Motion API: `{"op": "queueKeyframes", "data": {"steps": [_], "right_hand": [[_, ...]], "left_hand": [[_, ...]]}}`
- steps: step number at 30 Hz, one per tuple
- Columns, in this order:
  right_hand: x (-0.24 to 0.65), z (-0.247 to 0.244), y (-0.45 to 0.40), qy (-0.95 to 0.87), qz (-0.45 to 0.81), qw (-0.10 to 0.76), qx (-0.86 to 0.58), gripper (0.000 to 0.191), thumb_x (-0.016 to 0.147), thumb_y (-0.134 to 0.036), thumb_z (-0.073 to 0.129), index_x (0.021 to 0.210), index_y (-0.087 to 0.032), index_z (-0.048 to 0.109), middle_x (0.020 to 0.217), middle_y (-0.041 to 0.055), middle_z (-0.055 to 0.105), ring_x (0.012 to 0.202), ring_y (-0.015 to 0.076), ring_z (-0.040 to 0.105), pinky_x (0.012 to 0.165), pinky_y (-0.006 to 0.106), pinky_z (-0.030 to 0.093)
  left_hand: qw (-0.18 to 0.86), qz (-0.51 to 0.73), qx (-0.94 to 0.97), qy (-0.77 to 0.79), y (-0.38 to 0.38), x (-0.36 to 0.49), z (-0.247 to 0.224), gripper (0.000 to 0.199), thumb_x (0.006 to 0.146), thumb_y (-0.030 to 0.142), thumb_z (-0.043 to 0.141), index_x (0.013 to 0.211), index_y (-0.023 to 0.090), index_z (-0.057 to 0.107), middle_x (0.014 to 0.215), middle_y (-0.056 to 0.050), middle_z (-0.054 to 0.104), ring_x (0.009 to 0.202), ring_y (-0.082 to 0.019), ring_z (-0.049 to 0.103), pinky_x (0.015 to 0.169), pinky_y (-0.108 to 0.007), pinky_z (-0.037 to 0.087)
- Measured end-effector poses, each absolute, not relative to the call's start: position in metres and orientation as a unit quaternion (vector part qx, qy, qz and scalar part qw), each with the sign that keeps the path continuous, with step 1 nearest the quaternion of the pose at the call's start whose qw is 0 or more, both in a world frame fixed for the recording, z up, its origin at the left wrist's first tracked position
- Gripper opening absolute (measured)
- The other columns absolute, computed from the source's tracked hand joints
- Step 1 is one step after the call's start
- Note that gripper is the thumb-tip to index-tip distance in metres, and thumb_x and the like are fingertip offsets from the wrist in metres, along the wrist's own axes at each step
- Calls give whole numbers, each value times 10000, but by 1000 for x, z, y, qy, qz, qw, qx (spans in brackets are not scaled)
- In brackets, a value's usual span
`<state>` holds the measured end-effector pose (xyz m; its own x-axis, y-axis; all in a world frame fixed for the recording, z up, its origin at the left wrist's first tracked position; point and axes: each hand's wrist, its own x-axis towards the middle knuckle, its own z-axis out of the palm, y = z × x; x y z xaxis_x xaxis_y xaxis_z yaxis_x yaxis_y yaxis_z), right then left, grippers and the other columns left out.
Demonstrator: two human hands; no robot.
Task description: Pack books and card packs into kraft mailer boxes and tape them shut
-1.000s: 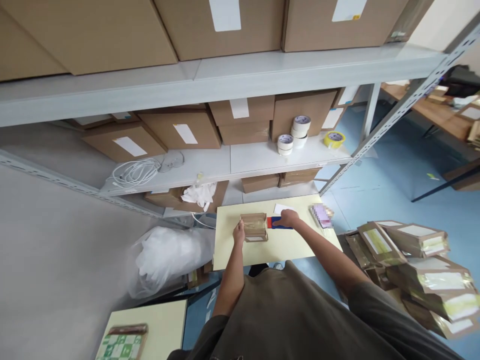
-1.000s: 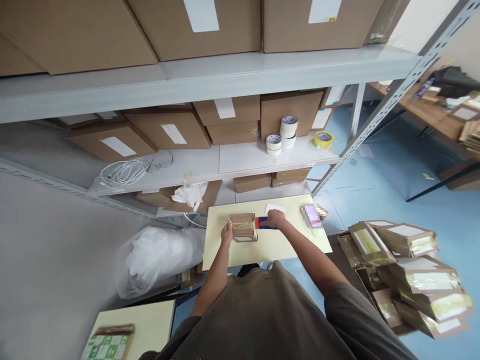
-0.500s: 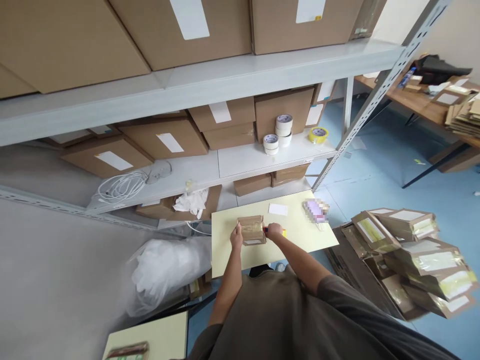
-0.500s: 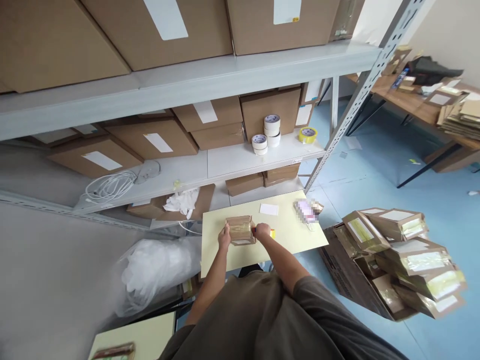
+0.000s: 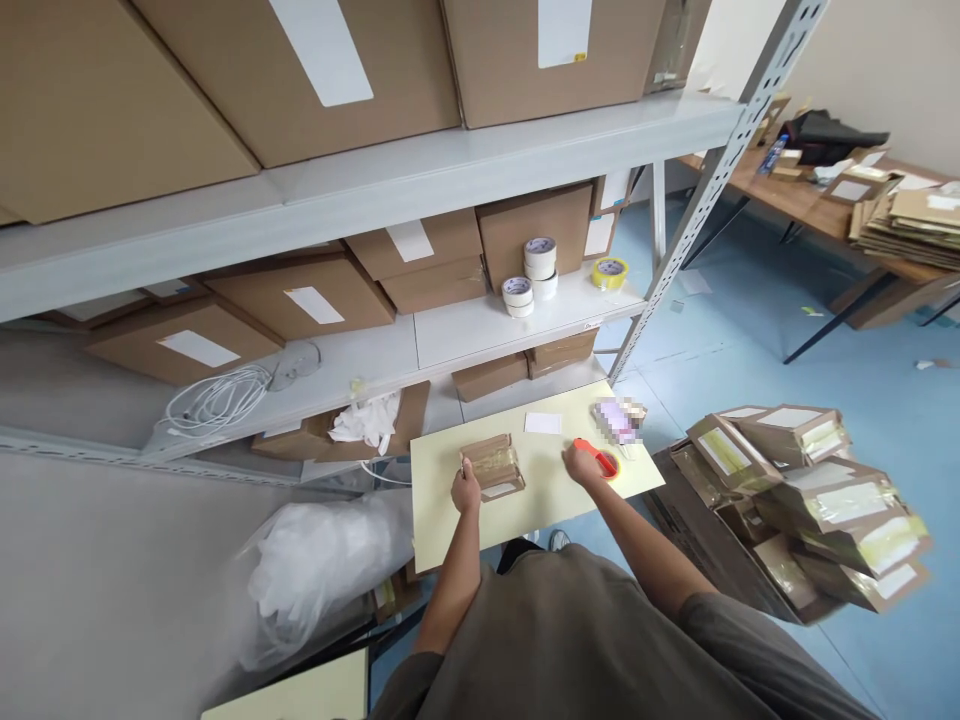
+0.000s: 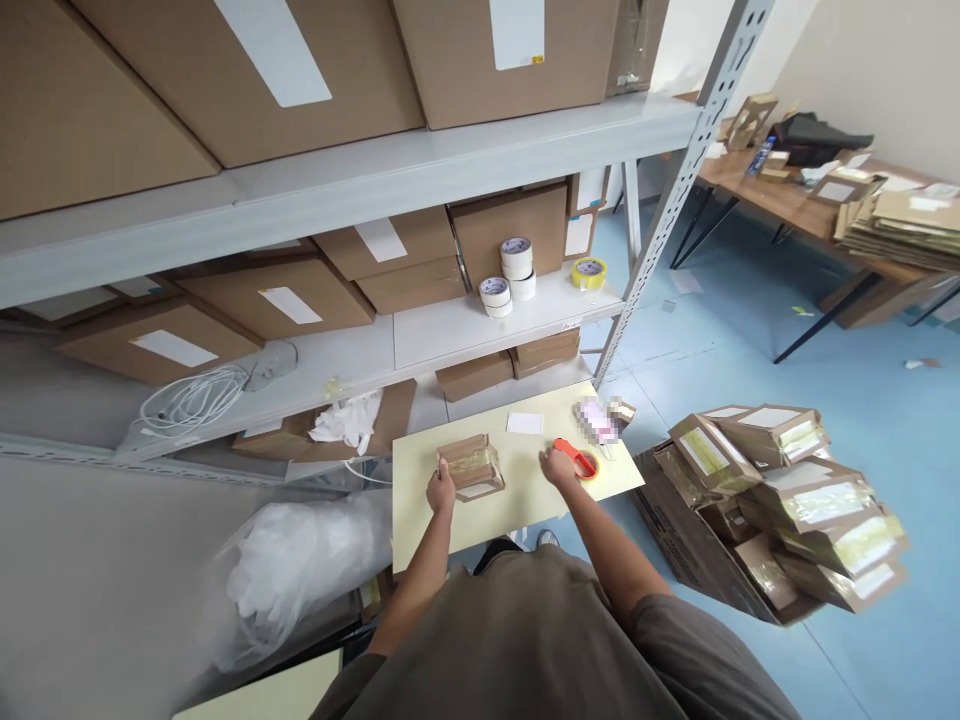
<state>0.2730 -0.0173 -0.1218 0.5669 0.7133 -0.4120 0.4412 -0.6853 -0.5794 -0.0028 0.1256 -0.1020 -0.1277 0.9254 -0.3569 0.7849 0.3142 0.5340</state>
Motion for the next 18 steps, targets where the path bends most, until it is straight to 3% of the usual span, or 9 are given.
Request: {"op": "queueKeyframes", "data": {"steps": [3, 6, 10, 12, 15, 18], "right_hand": [[213, -111, 20, -333, 455, 338, -754, 432, 1024, -527, 477, 1037, -199, 757, 1111, 137, 791, 1074, 289, 718, 960, 371, 523], [178, -102, 43, -250, 505, 395, -726, 534, 936, -649, 566, 1125, -177, 730, 1207, 160, 764, 1151, 334, 679, 1038, 441, 493], [193, -97, 45, -234, 540, 481, -649, 669, 979, -733, 376, 1322, -243, 675, 1417, 115, 686, 1310, 289, 617, 1109, 438, 458], [205, -100, 45, -219, 554, 531, -603, 661, 976, -743, 382, 1396, -306, 646, 1514, 75, 627, 1424, 274, 536, 1165, 457, 409], [209, -111, 49, -188, 563, 526, -609, 680, 937, -755, 472, 1414, -308, 657, 1585, 65, 570, 1498, 295, 456, 1219, 477, 355], [199, -129, 50, -186, 582, 475, -633, 737, 899, -763, 545, 1418, -255, 671, 1551, 89, 607, 1483, 330, 476, 1243, 479, 343]], "left_hand": [[333, 120, 569, 742, 120, 9, -100, 678, 1061, 625, 298, 1119, 171, 799, 1185, -205, 789, 1157, -375, 722, 908, -406, 546], [345, 175, 556, 736, 117, 17, -99, 621, 1056, 591, 347, 1122, 172, 801, 1178, -197, 792, 1184, -365, 715, 955, -409, 544], [442, 305, 556, 634, 121, 13, -101, 516, 1035, 543, 445, 1238, 188, 758, 1276, -133, 774, 1255, -294, 688, 1042, -352, 530], [489, 345, 533, 598, 122, 10, -106, 501, 1012, 514, 504, 1337, 191, 707, 1383, -116, 728, 1310, -274, 658, 1074, -338, 521], [532, 305, 498, 613, 120, 10, -119, 590, 923, 455, 667, 1454, 204, 622, 1479, -122, 666, 1360, -286, 628, 1113, -356, 503], [554, 209, 470, 655, 112, 12, -137, 773, 853, 423, 763, 1546, 177, 524, 1542, -166, 608, 1402, -316, 597, 1137, -378, 483]]}}
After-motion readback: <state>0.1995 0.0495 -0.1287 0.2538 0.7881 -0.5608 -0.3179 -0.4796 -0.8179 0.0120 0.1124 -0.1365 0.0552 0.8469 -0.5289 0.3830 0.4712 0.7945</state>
